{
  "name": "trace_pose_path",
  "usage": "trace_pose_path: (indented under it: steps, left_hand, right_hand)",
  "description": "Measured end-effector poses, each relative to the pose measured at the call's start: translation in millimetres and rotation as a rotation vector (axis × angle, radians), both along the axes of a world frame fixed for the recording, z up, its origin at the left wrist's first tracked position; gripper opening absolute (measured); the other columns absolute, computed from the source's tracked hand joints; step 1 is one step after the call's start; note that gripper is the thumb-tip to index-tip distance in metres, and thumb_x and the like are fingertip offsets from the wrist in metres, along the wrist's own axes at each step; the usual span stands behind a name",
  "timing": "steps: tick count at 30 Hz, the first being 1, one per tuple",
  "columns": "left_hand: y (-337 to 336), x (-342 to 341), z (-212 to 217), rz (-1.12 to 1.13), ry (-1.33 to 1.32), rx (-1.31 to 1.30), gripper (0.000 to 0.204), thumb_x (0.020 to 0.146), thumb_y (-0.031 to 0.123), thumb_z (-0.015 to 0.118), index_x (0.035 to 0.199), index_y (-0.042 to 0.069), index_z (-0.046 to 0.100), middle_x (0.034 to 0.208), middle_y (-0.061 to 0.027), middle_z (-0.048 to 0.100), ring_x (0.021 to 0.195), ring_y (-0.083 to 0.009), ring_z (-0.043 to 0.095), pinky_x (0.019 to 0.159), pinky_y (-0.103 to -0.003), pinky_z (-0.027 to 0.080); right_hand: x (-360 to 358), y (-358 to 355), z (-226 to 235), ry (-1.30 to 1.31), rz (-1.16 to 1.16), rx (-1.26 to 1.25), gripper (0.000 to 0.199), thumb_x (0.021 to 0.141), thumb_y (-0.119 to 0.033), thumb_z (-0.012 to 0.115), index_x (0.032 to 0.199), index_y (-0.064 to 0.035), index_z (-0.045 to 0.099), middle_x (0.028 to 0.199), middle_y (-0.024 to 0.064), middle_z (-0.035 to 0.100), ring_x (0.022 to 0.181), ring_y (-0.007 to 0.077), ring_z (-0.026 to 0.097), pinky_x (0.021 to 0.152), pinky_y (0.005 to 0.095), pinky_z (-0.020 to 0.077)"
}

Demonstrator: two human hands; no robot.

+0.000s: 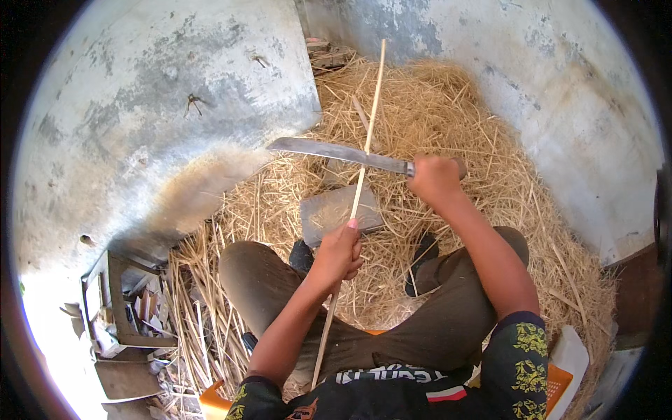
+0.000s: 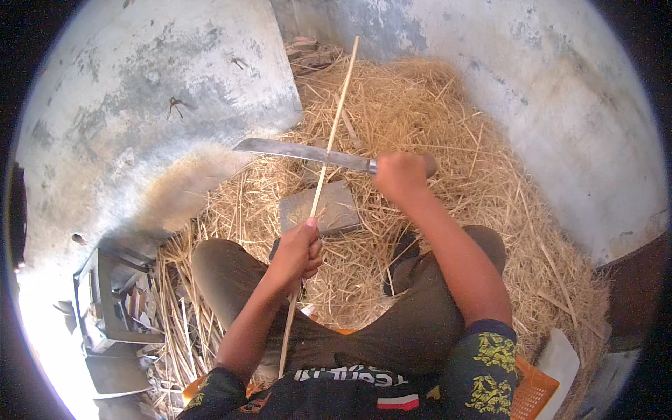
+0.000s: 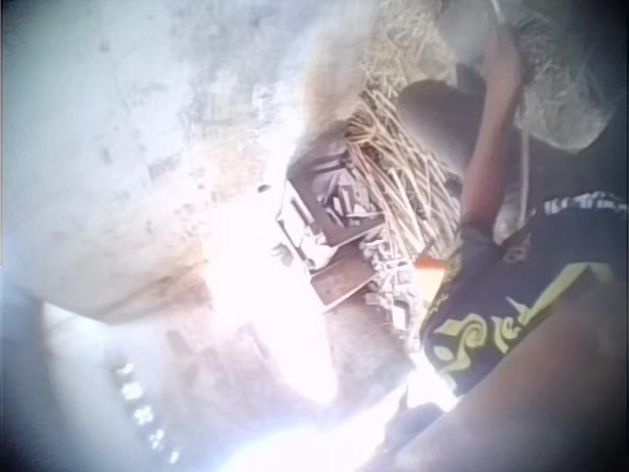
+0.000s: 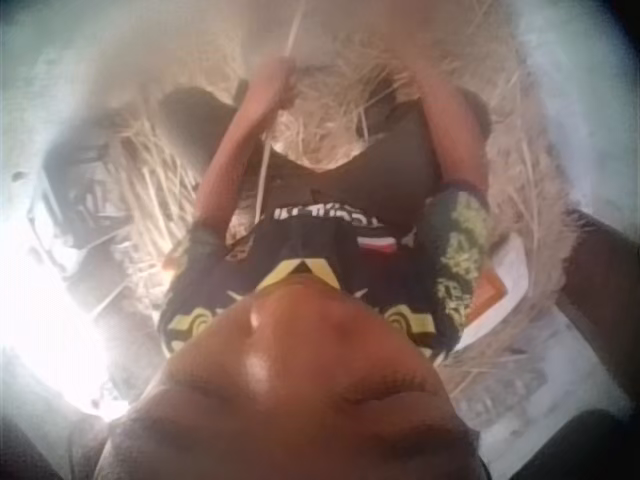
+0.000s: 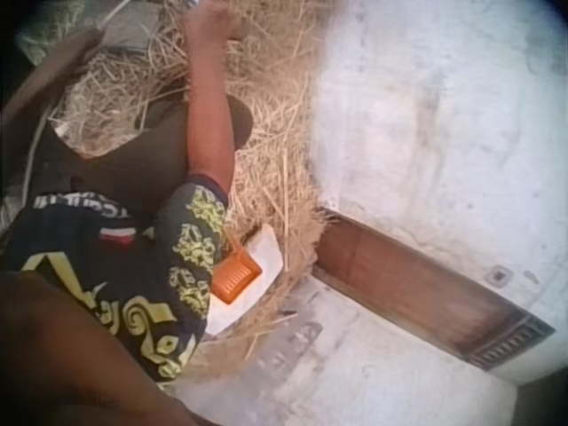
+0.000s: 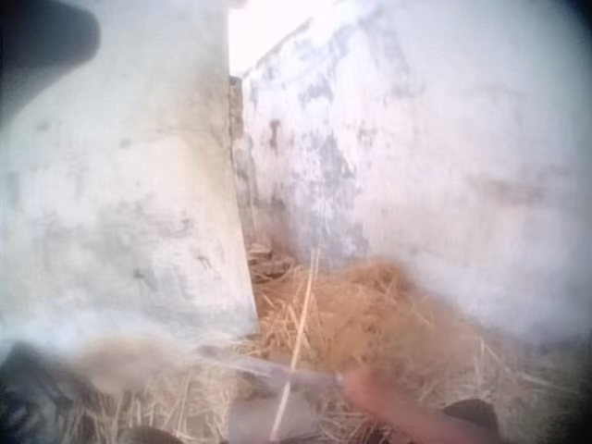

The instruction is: The person sits cross-legged on a straw-covered floor and uses a large knife to sharpen a long, thin wooden stick. They hold the stick against a small rectangular block and repeatedly scrape the blade along the wood to create a fine point.

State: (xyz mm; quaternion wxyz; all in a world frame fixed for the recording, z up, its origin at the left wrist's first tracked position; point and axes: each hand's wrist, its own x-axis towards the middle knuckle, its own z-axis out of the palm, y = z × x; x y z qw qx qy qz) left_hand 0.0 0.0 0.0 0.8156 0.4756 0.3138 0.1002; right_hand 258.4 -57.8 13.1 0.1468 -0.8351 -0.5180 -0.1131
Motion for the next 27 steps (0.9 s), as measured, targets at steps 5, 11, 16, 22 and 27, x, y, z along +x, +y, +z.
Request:
trace_pose_path:
  steps: [5, 11, 16, 22, 27]
  left_hand:
    - [3, 3, -2, -0.005, -0.079, -0.06, 0.035, 0.108, 0.04, 0.04, 0.083, 0.015, 0.039, 0.057, 0.0044, 0.03, 0.04, -0.0069, 0.025, 0.037, -0.026, 0.019]
    - [-16, 1, 4, -0.091, -0.015, -0.026, 0.037, 0.107, 0.044, 0.04, 0.082, 0.017, 0.038, 0.059, 0.0051, 0.029, 0.042, -0.0064, 0.023, 0.039, -0.026, 0.017]
    - [-13, -6, 10, -0.059, -0.024, -0.027, 0.041, 0.106, 0.048, 0.04, 0.078, 0.018, 0.037, 0.06, 0.0054, 0.029, 0.044, -0.0062, 0.023, 0.04, -0.025, 0.016]
    - [-25, -9, 12, -0.136, -0.017, -0.064, 0.037, 0.107, 0.045, 0.04, 0.084, 0.016, 0.039, 0.059, 0.0046, 0.029, 0.043, -0.0061, 0.025, 0.04, -0.025, 0.019]
    - [-25, -12, -1, -0.146, -0.026, 0.021, 0.038, 0.106, 0.047, 0.042, 0.084, 0.017, 0.039, 0.06, 0.005, 0.03, 0.044, -0.0064, 0.025, 0.039, -0.026, 0.019]
  right_hand:
    - [-19, -13, 8, -0.161, 0.152, 0.0, 0.018, 0.082, -0.026, 0.067, 0.078, -0.0084, 0.071, 0.07, 0.0129, 0.071, 0.065, 0.0258, 0.072, 0.061, 0.0418, 0.0567]
    - [33, -14, 26, -0.002, -0.274, -0.137, 0.018, 0.082, -0.026, 0.066, 0.078, -0.0092, 0.07, 0.071, 0.0135, 0.07, 0.065, 0.0261, 0.072, 0.063, 0.0463, 0.0558]
    - [-2, -27, 16, -0.097, 0.015, 0.048, 0.019, 0.081, -0.027, 0.068, 0.085, -0.008, 0.071, 0.073, 0.0136, 0.07, 0.064, 0.027, 0.069, 0.062, 0.0468, 0.0538]
    - [47, -17, 14, -0.077, -0.199, 0.02, 0.013, 0.078, -0.023, 0.068, 0.082, -0.0104, 0.069, 0.068, 0.0108, 0.067, 0.061, 0.0285, 0.068, 0.061, 0.0475, 0.0522]
    - [18, -13, 14, -0.176, -0.041, 0.088, 0.016, 0.081, -0.025, 0.068, 0.079, -0.0101, 0.069, 0.065, 0.0106, 0.066, 0.058, 0.0277, 0.066, 0.057, 0.0462, 0.0512]
